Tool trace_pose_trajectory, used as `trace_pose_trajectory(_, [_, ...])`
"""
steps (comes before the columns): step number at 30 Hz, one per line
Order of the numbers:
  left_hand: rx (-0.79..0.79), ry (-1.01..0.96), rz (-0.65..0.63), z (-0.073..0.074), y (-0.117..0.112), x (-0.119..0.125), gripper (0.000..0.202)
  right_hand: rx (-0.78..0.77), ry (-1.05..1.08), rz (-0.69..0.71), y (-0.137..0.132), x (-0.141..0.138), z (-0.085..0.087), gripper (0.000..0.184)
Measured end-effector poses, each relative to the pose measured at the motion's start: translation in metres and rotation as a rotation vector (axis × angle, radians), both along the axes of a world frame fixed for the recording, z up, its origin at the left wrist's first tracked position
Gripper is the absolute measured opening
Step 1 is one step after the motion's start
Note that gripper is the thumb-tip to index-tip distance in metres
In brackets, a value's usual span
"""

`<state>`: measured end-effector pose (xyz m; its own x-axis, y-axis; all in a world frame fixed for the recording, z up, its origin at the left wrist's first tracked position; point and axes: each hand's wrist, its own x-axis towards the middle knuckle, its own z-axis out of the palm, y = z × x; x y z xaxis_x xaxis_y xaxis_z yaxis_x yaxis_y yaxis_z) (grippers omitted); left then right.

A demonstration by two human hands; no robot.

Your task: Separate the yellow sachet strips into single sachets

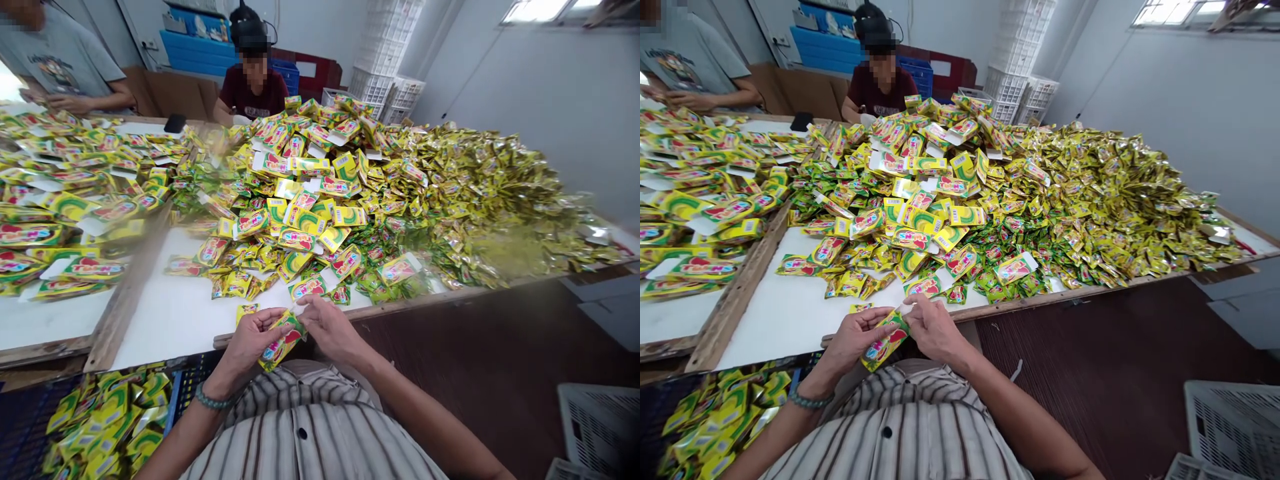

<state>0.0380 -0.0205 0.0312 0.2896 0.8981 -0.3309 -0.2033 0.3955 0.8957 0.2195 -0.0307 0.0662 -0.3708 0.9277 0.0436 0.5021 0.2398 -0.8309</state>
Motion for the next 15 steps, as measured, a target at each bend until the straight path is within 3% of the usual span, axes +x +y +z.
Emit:
trace_pose_trajectory(4, [-0.015, -0.011, -0.018, 0.001, 0.0, -0.005, 0.051, -0.09, 0.031, -0.049, -0.003, -0.004, 0.006, 0.048])
trace_pose_trajectory(7, [-0.038, 0.029, -0.028, 0.002, -0.003, -0.005, 0.051, -0.208, 0.133, 0.023, 0.001, -0.008, -0.001, 0.06])
trace_pose_trajectory(11, [-0.067, 0.105, -0.237, 0.005, -0.002, -0.004, 0.046, -0.379, 0.326, 0.081, 0.01, -0.016, -0.022, 0.062])
trace_pose_trajectory(13, [-0.042, 0.213, -0.275, 0.013, 0.01, -0.017, 0.048, -0.318, 0.38, 0.035, 0.018, -0.015, -0.026, 0.052])
trace_pose_trajectory(15, [0.019, 0.403, -0.156, 0.028, 0.032, -0.047, 0.053, -0.106, 0.336, -0.117, 0.029, -0.004, -0.023, 0.041])
